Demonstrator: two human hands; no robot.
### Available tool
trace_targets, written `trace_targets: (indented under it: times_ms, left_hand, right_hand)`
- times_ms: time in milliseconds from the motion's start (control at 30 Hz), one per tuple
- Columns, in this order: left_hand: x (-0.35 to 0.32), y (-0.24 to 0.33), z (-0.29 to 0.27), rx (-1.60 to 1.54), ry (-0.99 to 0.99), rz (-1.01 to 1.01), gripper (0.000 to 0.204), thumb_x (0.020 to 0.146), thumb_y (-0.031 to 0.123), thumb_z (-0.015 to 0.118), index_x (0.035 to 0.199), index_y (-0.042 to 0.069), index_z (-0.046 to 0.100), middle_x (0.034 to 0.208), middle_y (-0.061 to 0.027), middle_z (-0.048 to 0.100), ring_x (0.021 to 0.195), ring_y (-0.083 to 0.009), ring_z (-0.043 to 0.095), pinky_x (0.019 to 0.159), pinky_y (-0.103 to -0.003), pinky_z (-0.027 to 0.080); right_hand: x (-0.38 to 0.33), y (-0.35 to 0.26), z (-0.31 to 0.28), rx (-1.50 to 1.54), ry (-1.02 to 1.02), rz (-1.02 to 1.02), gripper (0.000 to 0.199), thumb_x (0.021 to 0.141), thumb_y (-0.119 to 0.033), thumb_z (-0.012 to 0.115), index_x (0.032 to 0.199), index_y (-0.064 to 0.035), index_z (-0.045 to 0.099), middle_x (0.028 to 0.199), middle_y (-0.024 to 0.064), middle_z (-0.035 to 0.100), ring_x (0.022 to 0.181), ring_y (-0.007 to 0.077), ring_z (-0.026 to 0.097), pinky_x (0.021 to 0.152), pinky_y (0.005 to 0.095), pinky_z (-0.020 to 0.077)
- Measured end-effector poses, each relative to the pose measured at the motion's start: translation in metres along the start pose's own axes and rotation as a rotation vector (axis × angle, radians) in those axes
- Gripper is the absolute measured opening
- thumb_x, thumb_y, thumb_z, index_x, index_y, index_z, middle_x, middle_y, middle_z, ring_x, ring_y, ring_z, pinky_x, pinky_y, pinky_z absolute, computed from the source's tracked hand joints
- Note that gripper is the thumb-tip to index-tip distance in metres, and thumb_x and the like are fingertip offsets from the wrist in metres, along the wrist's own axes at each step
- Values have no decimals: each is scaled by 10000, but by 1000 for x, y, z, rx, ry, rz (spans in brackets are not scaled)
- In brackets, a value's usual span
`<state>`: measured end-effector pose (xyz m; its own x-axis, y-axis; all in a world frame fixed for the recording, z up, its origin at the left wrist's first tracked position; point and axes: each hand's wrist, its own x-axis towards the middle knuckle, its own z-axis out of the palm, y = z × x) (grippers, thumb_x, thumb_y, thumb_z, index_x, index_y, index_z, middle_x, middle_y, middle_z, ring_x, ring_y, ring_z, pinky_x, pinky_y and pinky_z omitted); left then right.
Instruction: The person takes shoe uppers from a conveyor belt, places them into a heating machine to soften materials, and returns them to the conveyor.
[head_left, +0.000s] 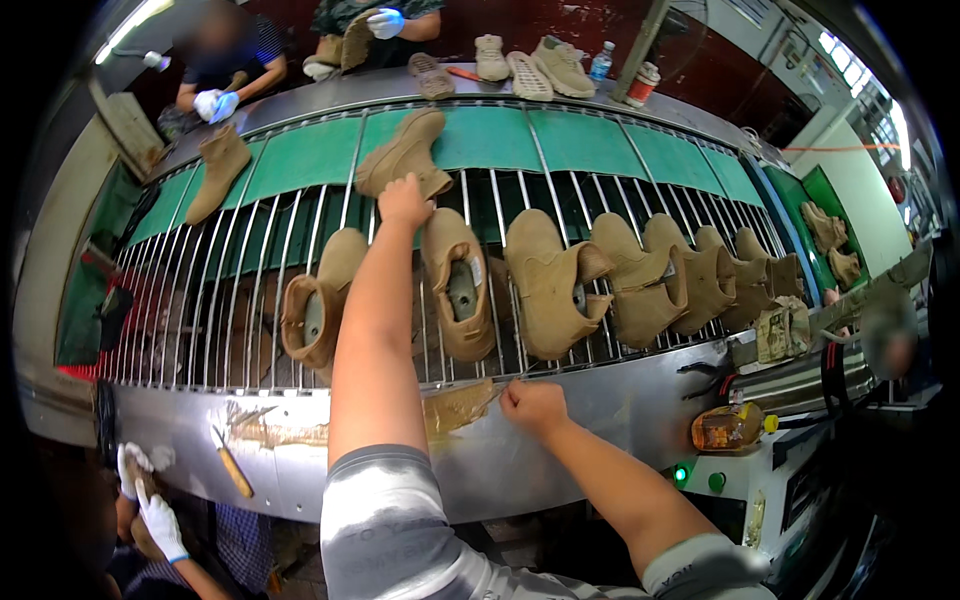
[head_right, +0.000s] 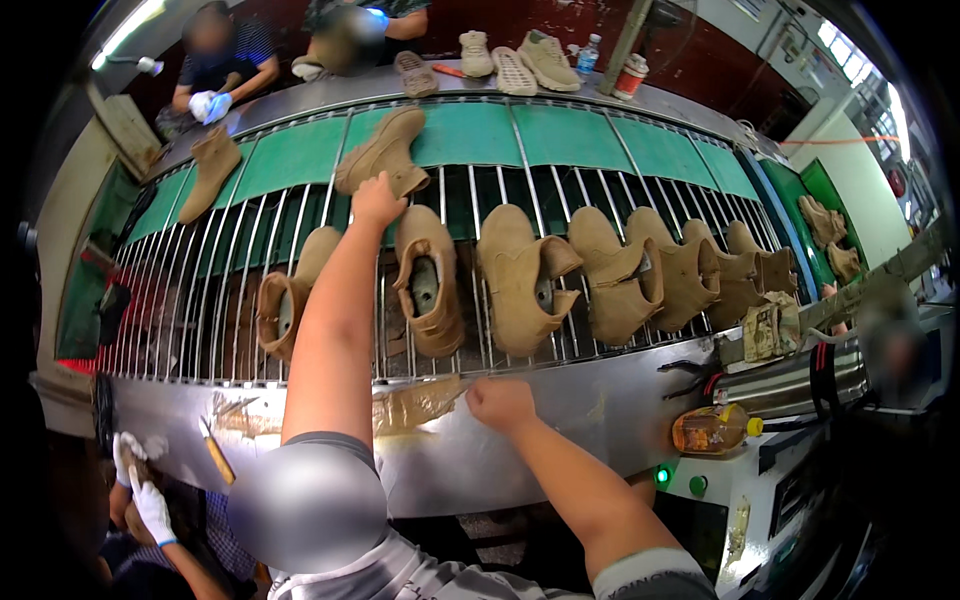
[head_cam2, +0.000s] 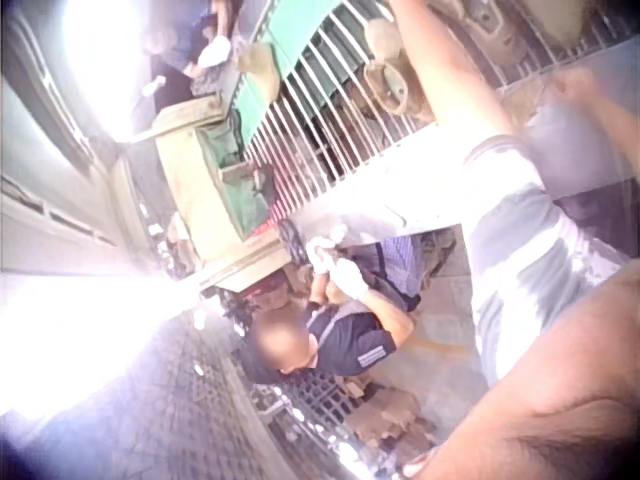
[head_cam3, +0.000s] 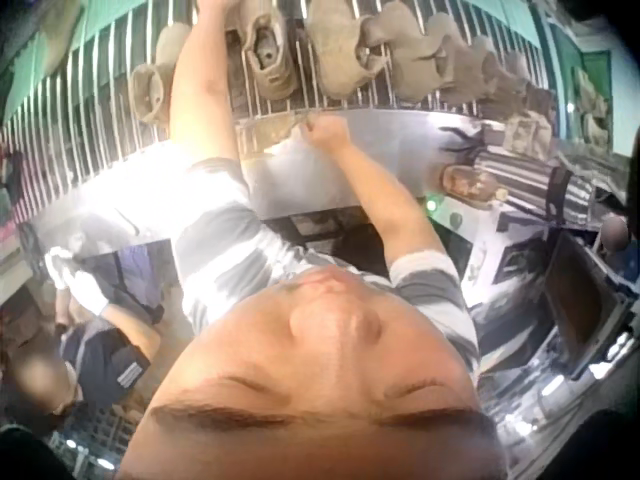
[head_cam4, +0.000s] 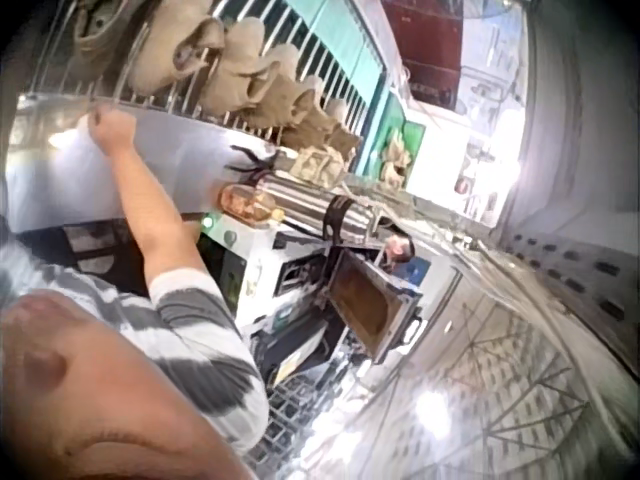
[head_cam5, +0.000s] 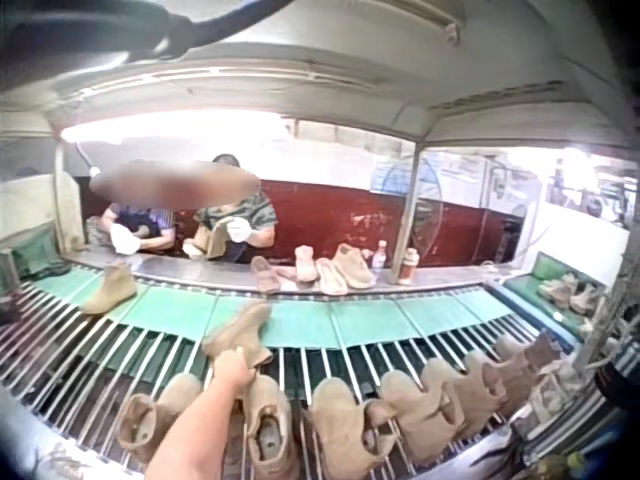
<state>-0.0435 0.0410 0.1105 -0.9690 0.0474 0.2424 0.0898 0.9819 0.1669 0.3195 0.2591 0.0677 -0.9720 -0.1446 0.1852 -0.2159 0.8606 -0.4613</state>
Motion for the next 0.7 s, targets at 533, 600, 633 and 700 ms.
trace_targets:
  times_ms: [533,600,633,700]
  left_hand:
    - [66,-1,22,-56,-65,-192,236,836,202,593,950,51,735,1025,-170,703,995,-335,669,825,-425,545]
    - [89,-9,-30,-183,89,-242,284,820,204,583,935,-21,712,983,-212,700,899,-357,692,783,-411,557]
    - [104,-25,-61,-345,-26,-277,264,825,201,583,874,-35,691,887,-200,695,777,-337,687,704,-400,558]
    - [103,-40,-109,-825,-108,-368,261,847,209,571,797,-35,652,736,-154,651,600,-277,635,562,-369,519]
  right_hand:
    - [4,-2,-1,50,96,-70,206,772,-228,645,611,-131,562,552,68,589,508,292,598,477,416,485]
    - [3,-4,-3,27,85,-71,214,753,-209,661,597,-121,543,542,68,581,488,284,591,470,411,483]
    - [4,-8,-4,21,79,-82,220,743,-199,669,591,-117,533,537,68,577,477,280,587,466,409,482]
    - [1,-8,-3,21,14,-31,221,789,-263,623,631,-118,573,573,83,598,541,303,603,510,438,486]
